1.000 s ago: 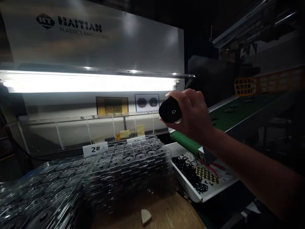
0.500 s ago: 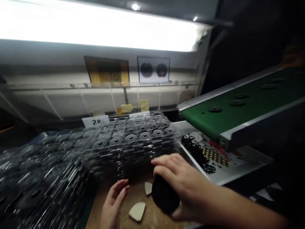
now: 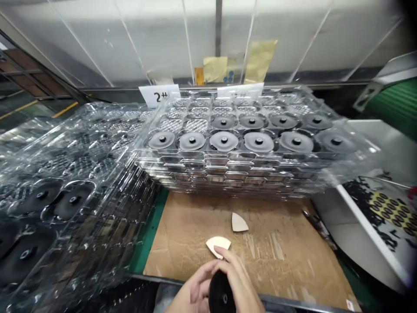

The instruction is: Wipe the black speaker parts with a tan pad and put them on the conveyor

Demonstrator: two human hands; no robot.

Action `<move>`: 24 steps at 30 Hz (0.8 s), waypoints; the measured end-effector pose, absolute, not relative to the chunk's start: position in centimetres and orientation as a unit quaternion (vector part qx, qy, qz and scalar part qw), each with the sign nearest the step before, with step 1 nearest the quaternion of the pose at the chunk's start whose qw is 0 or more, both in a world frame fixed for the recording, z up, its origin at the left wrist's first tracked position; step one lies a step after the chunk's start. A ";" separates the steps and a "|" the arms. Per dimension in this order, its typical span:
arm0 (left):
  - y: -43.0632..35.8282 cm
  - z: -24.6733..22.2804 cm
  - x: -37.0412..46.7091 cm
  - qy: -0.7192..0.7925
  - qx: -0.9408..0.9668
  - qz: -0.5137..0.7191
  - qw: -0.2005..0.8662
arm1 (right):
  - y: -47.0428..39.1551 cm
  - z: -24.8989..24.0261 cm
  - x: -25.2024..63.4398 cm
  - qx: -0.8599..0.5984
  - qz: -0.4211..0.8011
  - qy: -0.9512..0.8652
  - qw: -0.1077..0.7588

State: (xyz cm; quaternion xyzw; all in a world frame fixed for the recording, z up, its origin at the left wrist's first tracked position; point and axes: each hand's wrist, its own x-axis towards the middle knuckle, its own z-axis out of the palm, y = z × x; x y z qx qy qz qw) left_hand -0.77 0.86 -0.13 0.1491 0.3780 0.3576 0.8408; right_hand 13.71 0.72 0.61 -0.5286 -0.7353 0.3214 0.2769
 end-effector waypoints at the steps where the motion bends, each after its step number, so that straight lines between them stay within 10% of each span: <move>1: 0.9 -0.3 -0.9 0.375 0.147 0.363 0.840 | 1.1 0.5 13.6 -0.518 0.334 -0.744 0.259; 17: 4.0 1.7 -5.5 0.336 0.002 0.550 0.764 | 4.1 -4.2 13.6 -0.510 0.273 -0.787 0.212; 24: 4.6 1.9 -4.5 0.355 0.014 0.552 0.755 | 8.2 2.9 11.7 -0.499 0.299 -0.767 0.272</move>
